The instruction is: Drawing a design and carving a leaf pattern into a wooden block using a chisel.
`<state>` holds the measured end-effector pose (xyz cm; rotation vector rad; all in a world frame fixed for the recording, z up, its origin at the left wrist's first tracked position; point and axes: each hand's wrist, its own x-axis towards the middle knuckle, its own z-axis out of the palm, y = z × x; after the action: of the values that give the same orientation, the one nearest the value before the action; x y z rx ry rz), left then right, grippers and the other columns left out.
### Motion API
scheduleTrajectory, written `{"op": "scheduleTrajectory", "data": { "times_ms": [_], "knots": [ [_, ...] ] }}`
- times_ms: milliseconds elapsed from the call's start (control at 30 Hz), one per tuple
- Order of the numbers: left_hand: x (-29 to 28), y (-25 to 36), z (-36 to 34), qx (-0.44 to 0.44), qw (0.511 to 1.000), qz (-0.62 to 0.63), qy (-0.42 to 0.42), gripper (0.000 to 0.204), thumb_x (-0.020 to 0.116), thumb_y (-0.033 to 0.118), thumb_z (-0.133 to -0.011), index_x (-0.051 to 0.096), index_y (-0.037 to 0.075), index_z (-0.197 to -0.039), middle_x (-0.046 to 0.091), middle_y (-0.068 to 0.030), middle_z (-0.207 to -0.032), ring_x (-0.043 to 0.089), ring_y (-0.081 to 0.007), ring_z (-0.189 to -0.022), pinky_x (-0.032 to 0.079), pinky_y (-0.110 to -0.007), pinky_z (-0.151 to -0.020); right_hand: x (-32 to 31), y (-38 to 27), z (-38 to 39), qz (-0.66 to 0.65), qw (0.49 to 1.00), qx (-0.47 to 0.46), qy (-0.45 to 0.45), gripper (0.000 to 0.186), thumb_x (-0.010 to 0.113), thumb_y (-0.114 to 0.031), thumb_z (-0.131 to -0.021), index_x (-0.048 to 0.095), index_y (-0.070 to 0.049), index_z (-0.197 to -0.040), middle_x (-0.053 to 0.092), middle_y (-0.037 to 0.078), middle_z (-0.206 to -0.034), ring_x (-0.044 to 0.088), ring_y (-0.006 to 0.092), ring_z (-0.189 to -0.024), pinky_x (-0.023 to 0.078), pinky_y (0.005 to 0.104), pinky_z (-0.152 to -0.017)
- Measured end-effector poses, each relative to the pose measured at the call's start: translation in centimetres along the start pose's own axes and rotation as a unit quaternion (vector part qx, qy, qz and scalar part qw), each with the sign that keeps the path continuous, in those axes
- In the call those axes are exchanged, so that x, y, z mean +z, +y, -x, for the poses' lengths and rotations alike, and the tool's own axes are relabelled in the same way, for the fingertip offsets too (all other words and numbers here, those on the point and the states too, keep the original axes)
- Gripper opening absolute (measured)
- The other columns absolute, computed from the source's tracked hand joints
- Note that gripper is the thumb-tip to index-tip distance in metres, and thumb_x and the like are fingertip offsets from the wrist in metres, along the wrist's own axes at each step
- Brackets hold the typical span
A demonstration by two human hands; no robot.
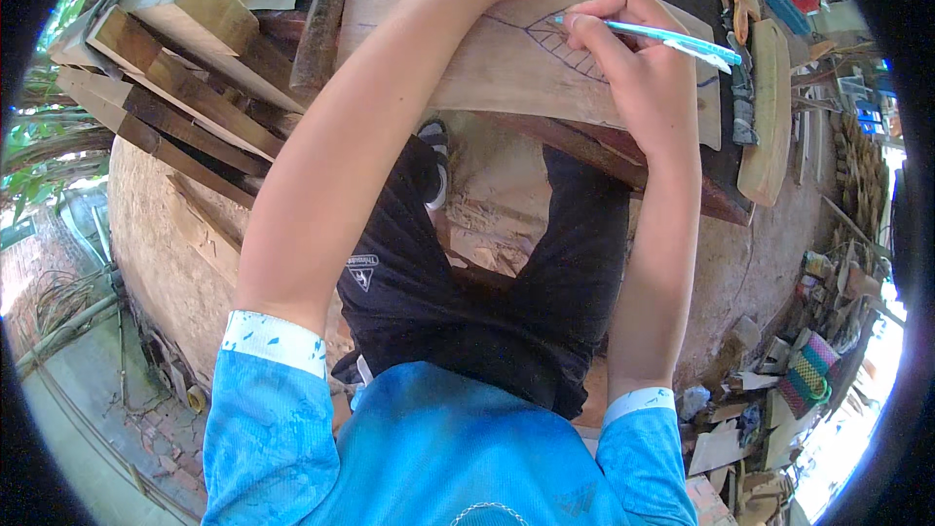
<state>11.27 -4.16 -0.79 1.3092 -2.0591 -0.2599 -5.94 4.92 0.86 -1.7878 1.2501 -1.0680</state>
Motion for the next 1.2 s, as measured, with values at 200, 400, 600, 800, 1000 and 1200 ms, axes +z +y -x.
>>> {"op": "scheduleTrajectory", "data": {
  "times_ms": [200,400,600,800,1000,1200],
  "knots": [
    [0.14,-0.13,-0.13,0.010,1.000,0.003,-0.001,0.044,0.067,0.030,-0.092,0.067,0.000,-0.124,0.062,-0.0235,-0.132,0.056,-0.0398,-0.127,0.043,-0.048,-0.110,0.09,-0.09,0.17,-0.012,1.000,0.000,-0.002,0.008,0.069,-0.011,-0.093,0.067,-0.003,-0.091,0.073,0.003,-0.085,0.067,0.0075,-0.083,0.049,0.0228,-0.075],
    [0.35,-0.40,-0.11,0.019,1.000,0.000,0.010,0.044,0.067,0.030,-0.092,0.067,0.000,-0.125,0.062,-0.0231,-0.132,0.056,-0.0402,-0.128,0.043,-0.048,-0.110,0.05,0.10,0.09,0.004,1.000,-0.012,-0.013,0.008,0.070,-0.010,-0.092,0.067,-0.002,-0.091,0.073,0.003,-0.086,0.067,0.0083,-0.082,0.050,0.0235,-0.078],
    [0.47,-0.38,-0.22,0.019,1.000,-0.008,0.012,0.044,0.068,0.030,-0.092,0.068,0.001,-0.125,0.063,-0.0229,-0.131,0.056,-0.0396,-0.128,0.043,-0.048,-0.110,0.12,0.17,0.14,0.014,1.000,-0.015,0.005,0.008,0.067,-0.009,-0.093,0.067,-0.002,-0.090,0.073,0.002,-0.085,0.063,0.0051,-0.078,0.046,0.0213,-0.070],
    [0.48,-0.35,-0.23,0.011,1.000,-0.010,0.009,0.044,0.068,0.030,-0.092,0.068,0.001,-0.124,0.063,-0.0226,-0.132,0.057,-0.0398,-0.127,0.043,-0.049,-0.110,0.01,0.31,0.13,0.008,1.000,-0.013,0.015,0.007,0.067,-0.009,-0.093,0.067,-0.003,-0.090,0.072,0.001,-0.084,0.057,0.0021,-0.071,0.042,0.0202,-0.064],
    [0.32,-0.28,-0.19,0.015,1.000,-0.011,0.008,0.044,0.068,0.030,-0.092,0.068,0.001,-0.124,0.063,-0.0228,-0.132,0.057,-0.0401,-0.127,0.043,-0.048,-0.110,0.20,0.35,0.18,0.006,1.000,-0.001,0.013,0.008,0.067,-0.011,-0.093,0.068,-0.004,-0.090,0.072,0.000,-0.083,0.055,0.0014,-0.069,0.041,0.0206,-0.062],
    [0.17,-0.12,-0.20,0.007,1.000,-0.009,-0.002,0.044,0.068,0.030,-0.092,0.068,0.001,-0.125,0.063,-0.0226,-0.133,0.056,-0.0403,-0.128,0.043,-0.048,-0.110,0.03,0.23,0.22,0.018,0.999,0.019,0.034,0.010,0.068,-0.013,-0.093,0.068,-0.005,-0.089,0.071,-0.001,-0.081,0.056,0.0014,-0.070,0.040,0.0206,-0.060]
  ]
}}
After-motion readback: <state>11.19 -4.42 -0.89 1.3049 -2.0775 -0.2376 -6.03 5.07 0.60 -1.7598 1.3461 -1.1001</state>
